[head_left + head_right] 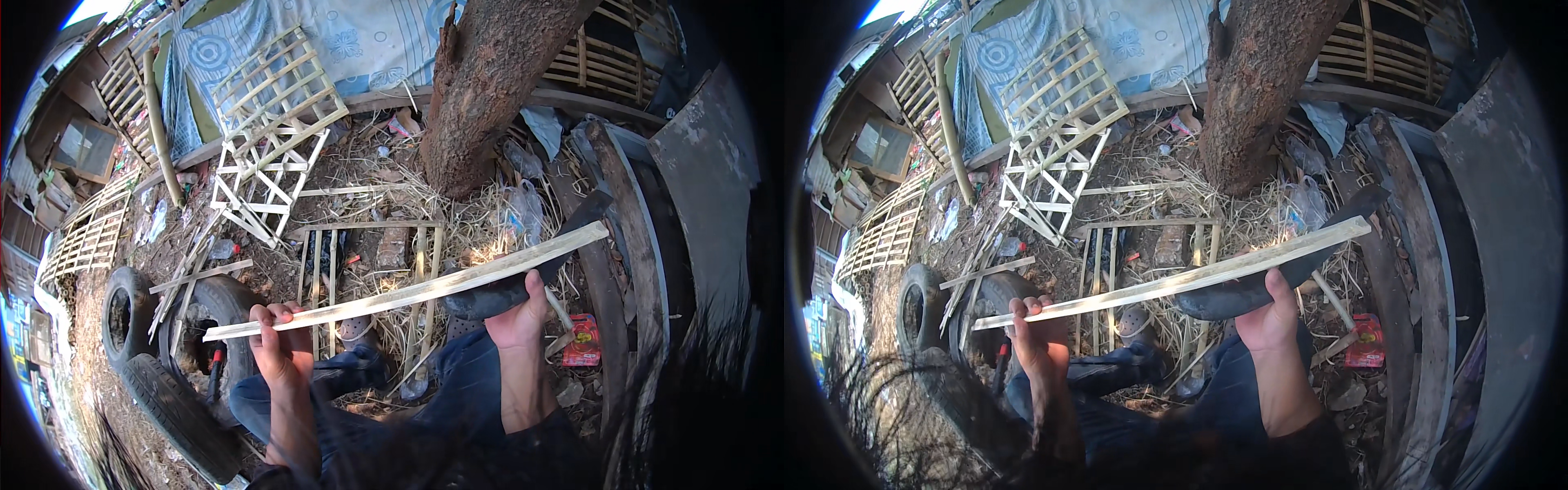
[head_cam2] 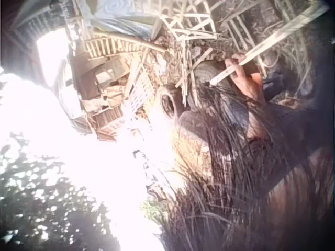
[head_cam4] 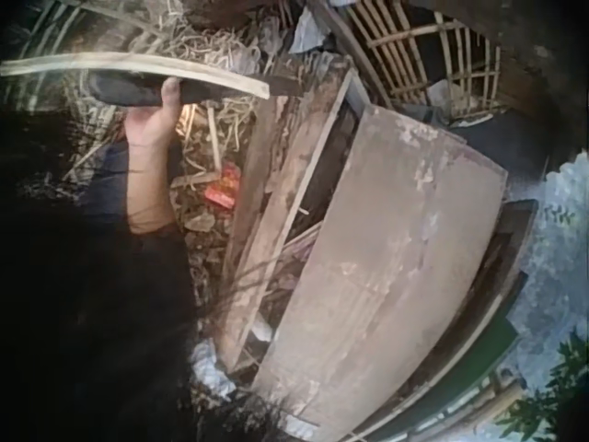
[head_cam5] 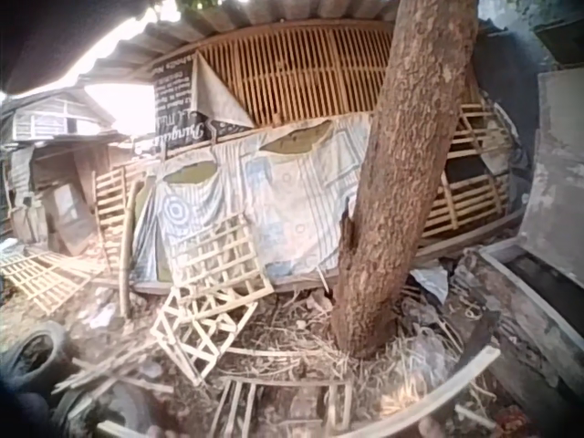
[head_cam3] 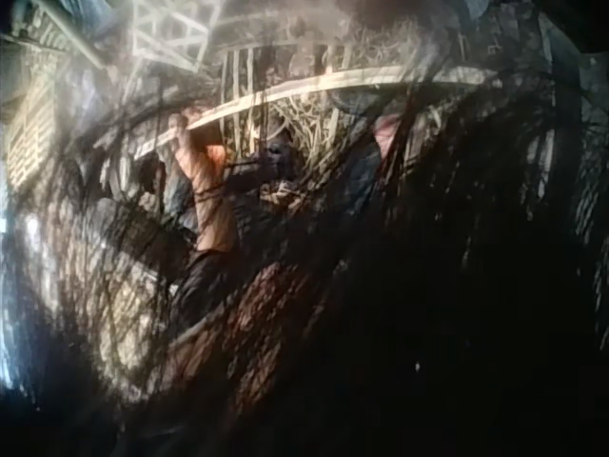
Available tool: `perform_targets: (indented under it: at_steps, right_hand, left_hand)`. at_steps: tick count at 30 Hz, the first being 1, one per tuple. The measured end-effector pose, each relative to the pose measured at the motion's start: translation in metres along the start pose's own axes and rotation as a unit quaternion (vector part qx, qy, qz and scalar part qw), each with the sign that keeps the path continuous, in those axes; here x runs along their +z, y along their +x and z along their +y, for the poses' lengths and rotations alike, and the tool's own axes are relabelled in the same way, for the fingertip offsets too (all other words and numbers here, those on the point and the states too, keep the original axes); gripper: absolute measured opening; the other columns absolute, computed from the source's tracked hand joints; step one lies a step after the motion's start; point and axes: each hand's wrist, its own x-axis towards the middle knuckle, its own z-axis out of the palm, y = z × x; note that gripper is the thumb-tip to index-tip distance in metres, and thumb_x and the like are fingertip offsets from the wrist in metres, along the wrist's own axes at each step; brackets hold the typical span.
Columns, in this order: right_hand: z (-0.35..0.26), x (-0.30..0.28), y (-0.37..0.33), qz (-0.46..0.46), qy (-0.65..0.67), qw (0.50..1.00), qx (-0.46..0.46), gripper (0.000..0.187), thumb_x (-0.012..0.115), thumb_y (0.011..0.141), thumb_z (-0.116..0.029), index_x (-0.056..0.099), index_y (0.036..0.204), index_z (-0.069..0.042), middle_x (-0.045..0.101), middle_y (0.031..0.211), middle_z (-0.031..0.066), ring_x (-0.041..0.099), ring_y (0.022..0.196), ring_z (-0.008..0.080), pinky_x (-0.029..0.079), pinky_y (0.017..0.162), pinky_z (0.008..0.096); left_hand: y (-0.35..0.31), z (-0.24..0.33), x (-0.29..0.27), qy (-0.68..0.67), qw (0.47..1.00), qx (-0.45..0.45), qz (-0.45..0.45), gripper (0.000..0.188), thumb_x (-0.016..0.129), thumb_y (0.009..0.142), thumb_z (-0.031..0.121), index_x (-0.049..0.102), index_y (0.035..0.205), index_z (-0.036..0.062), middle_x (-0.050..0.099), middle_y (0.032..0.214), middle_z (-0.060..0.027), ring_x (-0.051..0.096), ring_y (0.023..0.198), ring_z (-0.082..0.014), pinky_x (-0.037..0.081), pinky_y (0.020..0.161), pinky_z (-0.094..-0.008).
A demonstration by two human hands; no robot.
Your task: The person thins a wood slat using a large blade, then hammers a small nail into a wooden frame assembly.
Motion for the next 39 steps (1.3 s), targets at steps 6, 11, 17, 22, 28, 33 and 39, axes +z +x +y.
perform_targets:
  at_steps: [6, 11, 17, 22, 28, 33, 39]
  right_hand:
    - [-0.002, 0.005, -0.001, 0.051, -0.030, 0.998, -0.011, 0.038, 0.069, 0.082, -0.023, 0.056, 0.114, -0.007, 0.063, 0.105, 0.0106, 0.060, 0.100, 0.0258, 0.047, 0.092, 0.0425]
    - [0.002, 0.007, -0.002, 0.082, -0.026, 0.996, -0.015, 0.039, 0.069, 0.082, -0.021, 0.055, 0.115, -0.007, 0.063, 0.104, 0.0099, 0.060, 0.099, 0.0250, 0.047, 0.091, 0.0421]
    - [0.008, 0.009, -0.002, 0.096, -0.033, 0.995, -0.007, 0.036, 0.067, 0.082, -0.018, 0.055, 0.114, -0.007, 0.062, 0.102, 0.0078, 0.061, 0.096, 0.0234, 0.048, 0.089, 0.0400]
    - [0.014, 0.009, -0.004, 0.073, -0.031, 0.997, 0.001, 0.035, 0.067, 0.081, -0.017, 0.055, 0.113, -0.007, 0.062, 0.101, 0.0063, 0.061, 0.094, 0.0224, 0.049, 0.087, 0.0391]
    - [0.007, 0.009, -0.005, 0.076, -0.019, 0.997, 0.008, 0.031, 0.064, 0.082, -0.020, 0.057, 0.109, -0.006, 0.064, 0.097, 0.0079, 0.062, 0.090, 0.0234, 0.049, 0.085, 0.0395]
    - [0.010, 0.017, -0.007, 0.110, -0.051, 0.993, 0.005, 0.037, 0.064, 0.081, -0.032, 0.059, 0.104, -0.003, 0.061, 0.085, 0.0080, 0.059, 0.083, 0.0228, 0.049, 0.081, 0.0402]
    - [0.001, 0.003, -0.003, 0.044, 0.001, 0.999, 0.024, 0.025, 0.062, 0.083, -0.021, 0.059, 0.102, -0.005, 0.064, 0.095, 0.0103, 0.062, 0.084, 0.0257, 0.050, 0.081, 0.0405]
  left_hand:
    - [-0.007, 0.000, 0.004, 0.055, 0.998, 0.027, -0.004, 0.029, 0.072, 0.085, 0.015, 0.044, 0.093, 0.0122, 0.058, 0.092, -0.0056, 0.055, 0.099, -0.0233, 0.044, 0.093, -0.0406]
    - [-0.006, -0.013, 0.021, 0.039, 0.998, 0.045, 0.018, 0.032, 0.067, 0.083, 0.001, 0.043, 0.100, 0.0140, 0.052, 0.096, -0.0041, 0.052, 0.095, -0.0181, 0.044, 0.093, -0.0394]
    - [-0.005, -0.052, 0.058, 0.011, 0.996, 0.037, 0.079, 0.061, 0.068, 0.079, -0.005, 0.037, 0.129, 0.0141, 0.051, 0.102, -0.0063, 0.053, 0.096, -0.0196, 0.041, 0.100, -0.0475]
    - [-0.009, -0.082, 0.068, 0.088, 0.995, 0.051, 0.015, 0.067, 0.068, 0.077, -0.006, 0.032, 0.129, 0.0158, 0.052, 0.100, -0.0064, 0.057, 0.097, -0.0234, 0.042, 0.100, -0.0517]
    - [-0.006, -0.091, 0.080, 0.072, 0.997, 0.040, -0.006, 0.073, 0.074, 0.074, -0.005, 0.027, 0.127, 0.0160, 0.052, 0.097, -0.0062, 0.056, 0.096, -0.0209, 0.043, 0.101, -0.0478]
    - [-0.006, -0.098, 0.081, 0.078, 0.996, 0.032, -0.029, 0.078, 0.075, 0.073, -0.009, 0.022, 0.126, 0.0159, 0.052, 0.097, -0.0071, 0.056, 0.097, -0.0197, 0.043, 0.101, -0.0434]
    - [-0.006, -0.103, 0.090, 0.106, 0.993, 0.039, -0.028, 0.071, 0.077, 0.075, 0.003, 0.027, 0.125, 0.0156, 0.052, 0.088, -0.0051, 0.056, 0.090, -0.0216, 0.040, 0.101, -0.0506]
